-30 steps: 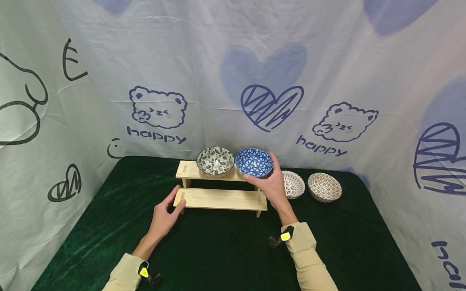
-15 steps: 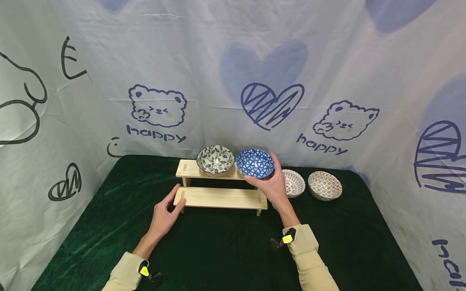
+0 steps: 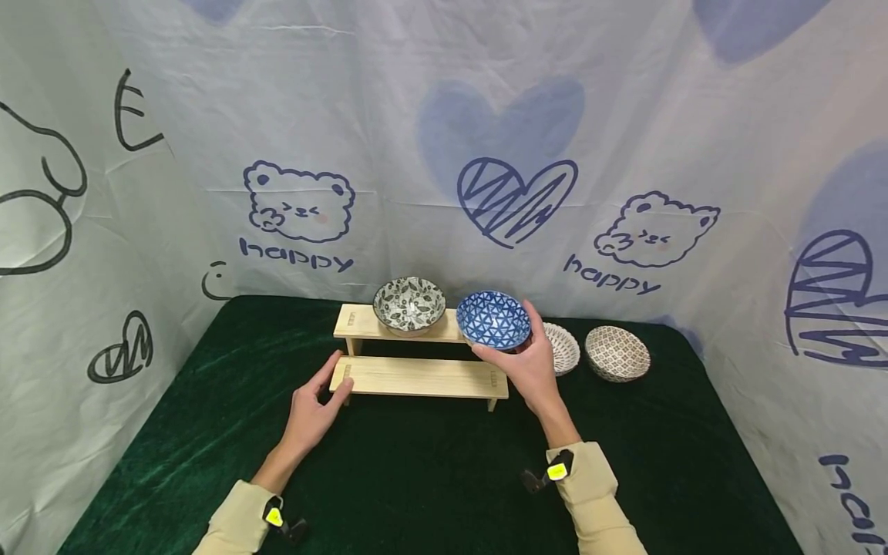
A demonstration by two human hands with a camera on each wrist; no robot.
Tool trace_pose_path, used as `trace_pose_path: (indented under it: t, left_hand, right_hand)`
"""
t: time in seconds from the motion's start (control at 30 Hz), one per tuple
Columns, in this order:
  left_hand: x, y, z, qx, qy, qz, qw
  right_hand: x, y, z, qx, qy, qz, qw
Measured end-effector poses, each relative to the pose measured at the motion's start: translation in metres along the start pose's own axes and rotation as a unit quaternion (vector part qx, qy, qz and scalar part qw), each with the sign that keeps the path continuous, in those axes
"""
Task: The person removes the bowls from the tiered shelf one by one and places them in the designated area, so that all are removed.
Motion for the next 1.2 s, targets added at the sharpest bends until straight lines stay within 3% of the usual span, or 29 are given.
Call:
trace_pose_path:
  t: [0.47, 0.9, 1.2]
  left_hand:
    - [0.002, 0.0, 0.0, 0.0, -0.002, -0.002, 1.0]
    - [0.001, 0.0, 0.0, 0.003, -0.002, 0.002, 1.0]
    - [0.0, 0.0, 0.0, 0.006, 0.0, 0.001, 1.0]
  right_hand:
    - [-0.006, 0.026, 0.028, -0.035, 0.035, 0.017, 0.9986]
    - [-0.017, 0.039, 0.041, -0.055, 0.033, 0.009, 0.9979]
    - [-0.027, 0.052, 0.052, -0.07, 0.047, -0.018, 0.9963]
Point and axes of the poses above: each hand's wrist, its own y-axis away from the middle knuckle, its own z-axis out of the back of the hand, x = y × z, the point moved 3 cm from there along -y, towards the middle knuckle, and after that the axes turned 4 degrees about y, right-handed, at the moved point
